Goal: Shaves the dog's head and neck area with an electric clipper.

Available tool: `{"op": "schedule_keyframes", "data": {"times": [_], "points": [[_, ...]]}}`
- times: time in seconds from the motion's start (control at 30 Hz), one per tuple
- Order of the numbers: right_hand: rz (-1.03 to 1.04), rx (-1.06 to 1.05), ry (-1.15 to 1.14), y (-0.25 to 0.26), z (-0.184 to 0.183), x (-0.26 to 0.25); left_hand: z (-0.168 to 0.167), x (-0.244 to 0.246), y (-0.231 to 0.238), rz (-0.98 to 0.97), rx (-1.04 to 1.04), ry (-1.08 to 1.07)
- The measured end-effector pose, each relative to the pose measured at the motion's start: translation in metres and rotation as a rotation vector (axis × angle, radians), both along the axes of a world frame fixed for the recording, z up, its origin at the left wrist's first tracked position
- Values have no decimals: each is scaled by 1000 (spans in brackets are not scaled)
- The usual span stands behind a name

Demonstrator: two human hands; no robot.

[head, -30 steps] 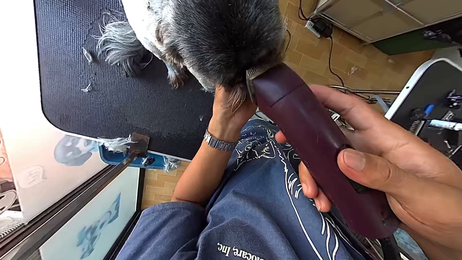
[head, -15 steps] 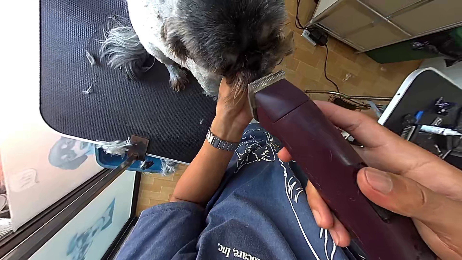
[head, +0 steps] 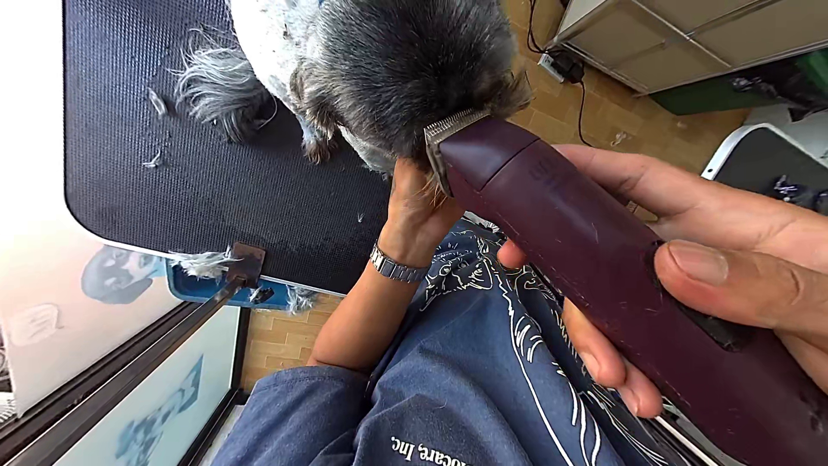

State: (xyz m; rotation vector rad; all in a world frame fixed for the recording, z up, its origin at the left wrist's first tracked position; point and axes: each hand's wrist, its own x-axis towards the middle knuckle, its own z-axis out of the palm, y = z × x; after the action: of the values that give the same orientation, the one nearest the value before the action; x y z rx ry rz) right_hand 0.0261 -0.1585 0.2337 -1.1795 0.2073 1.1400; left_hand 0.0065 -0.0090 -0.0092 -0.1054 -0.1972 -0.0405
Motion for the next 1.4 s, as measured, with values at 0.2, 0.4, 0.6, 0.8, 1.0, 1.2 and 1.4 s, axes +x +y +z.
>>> {"op": "schedule_keyframes", "data": {"times": [0.2, 0.4, 0.6, 0.8, 1.0, 1.2, 1.4], "points": [[18, 11, 13, -2, 1, -4, -3, -1, -5, 3, 1, 90], [4, 2, -17, -6, -3, -6, -8, -7, -8, -89, 126, 322], [-10, 1, -66, -19, -4, -13, -8, -10, -11, -61, 170, 331], [4, -55, -42, -28, -3, -14, 79, 10, 7, -105, 251, 618], [32, -28, -20, -22, -3, -9, -50, -21, -19, -29, 145, 246], [62, -24, -52, -13, -3, -3, 93, -10, 12, -105, 456, 627], [41, 12, -21, -22, -1, -9, -37, -21, -16, -36, 99, 225]]}}
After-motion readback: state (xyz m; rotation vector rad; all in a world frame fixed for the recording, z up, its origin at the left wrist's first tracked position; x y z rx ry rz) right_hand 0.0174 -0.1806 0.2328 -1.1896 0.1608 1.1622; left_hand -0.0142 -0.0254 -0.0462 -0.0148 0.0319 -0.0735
